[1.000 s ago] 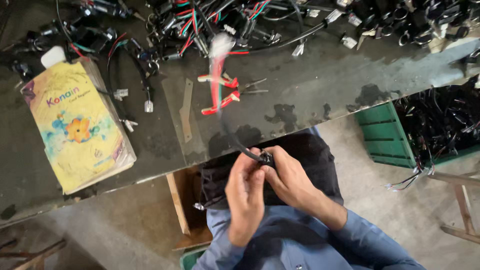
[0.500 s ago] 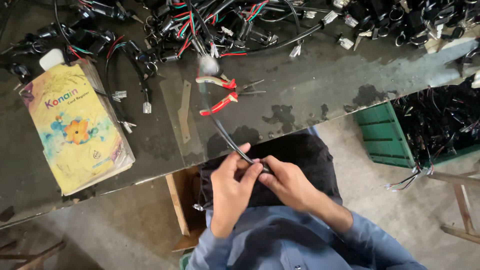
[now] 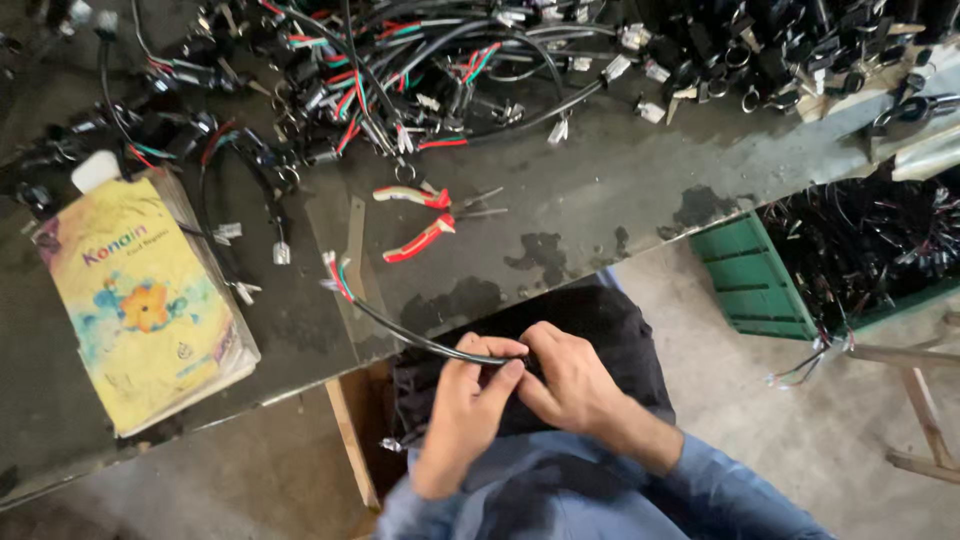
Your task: The person repeatedly strips the outer insulation from black wires using red-handled pliers. They pick up wires from a pile on the table, strip the ends, and place the finished wires back on the table. The task is performed continuously throughout the clip.
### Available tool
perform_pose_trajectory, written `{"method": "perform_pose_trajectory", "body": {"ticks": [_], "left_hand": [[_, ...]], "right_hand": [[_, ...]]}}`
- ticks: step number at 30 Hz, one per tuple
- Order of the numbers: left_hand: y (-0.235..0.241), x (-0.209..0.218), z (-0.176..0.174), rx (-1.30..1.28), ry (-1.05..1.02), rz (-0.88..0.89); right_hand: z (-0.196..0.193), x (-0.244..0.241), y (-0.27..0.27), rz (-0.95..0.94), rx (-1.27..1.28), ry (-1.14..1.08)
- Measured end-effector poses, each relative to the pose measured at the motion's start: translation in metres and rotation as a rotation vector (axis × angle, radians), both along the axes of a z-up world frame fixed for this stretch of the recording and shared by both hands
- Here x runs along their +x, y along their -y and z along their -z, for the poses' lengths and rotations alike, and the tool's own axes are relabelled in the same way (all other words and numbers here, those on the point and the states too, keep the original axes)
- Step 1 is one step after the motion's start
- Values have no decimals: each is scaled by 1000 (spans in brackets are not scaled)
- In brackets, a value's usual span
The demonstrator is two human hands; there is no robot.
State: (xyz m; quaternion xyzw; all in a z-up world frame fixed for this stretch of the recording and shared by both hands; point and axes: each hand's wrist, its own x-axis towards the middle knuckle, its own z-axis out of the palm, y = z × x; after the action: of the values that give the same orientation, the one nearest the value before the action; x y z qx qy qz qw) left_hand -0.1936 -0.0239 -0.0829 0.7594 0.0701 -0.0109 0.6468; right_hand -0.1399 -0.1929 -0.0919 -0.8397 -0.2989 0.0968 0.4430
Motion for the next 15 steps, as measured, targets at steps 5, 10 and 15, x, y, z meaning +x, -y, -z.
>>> {"method": "perform_pose_trajectory", "body": {"ticks": [5,10,15], "left_hand": [[-6,-3,-2,-74,-1,29],[-29,-15,12,-379,28,159],[16,-29,41,-840,27,20]], "right_hand": [[-12,3,-1,-60,35,68],[-30,10,13,-259,160,-428],[-28,4,22,-273,183,-691]]}}
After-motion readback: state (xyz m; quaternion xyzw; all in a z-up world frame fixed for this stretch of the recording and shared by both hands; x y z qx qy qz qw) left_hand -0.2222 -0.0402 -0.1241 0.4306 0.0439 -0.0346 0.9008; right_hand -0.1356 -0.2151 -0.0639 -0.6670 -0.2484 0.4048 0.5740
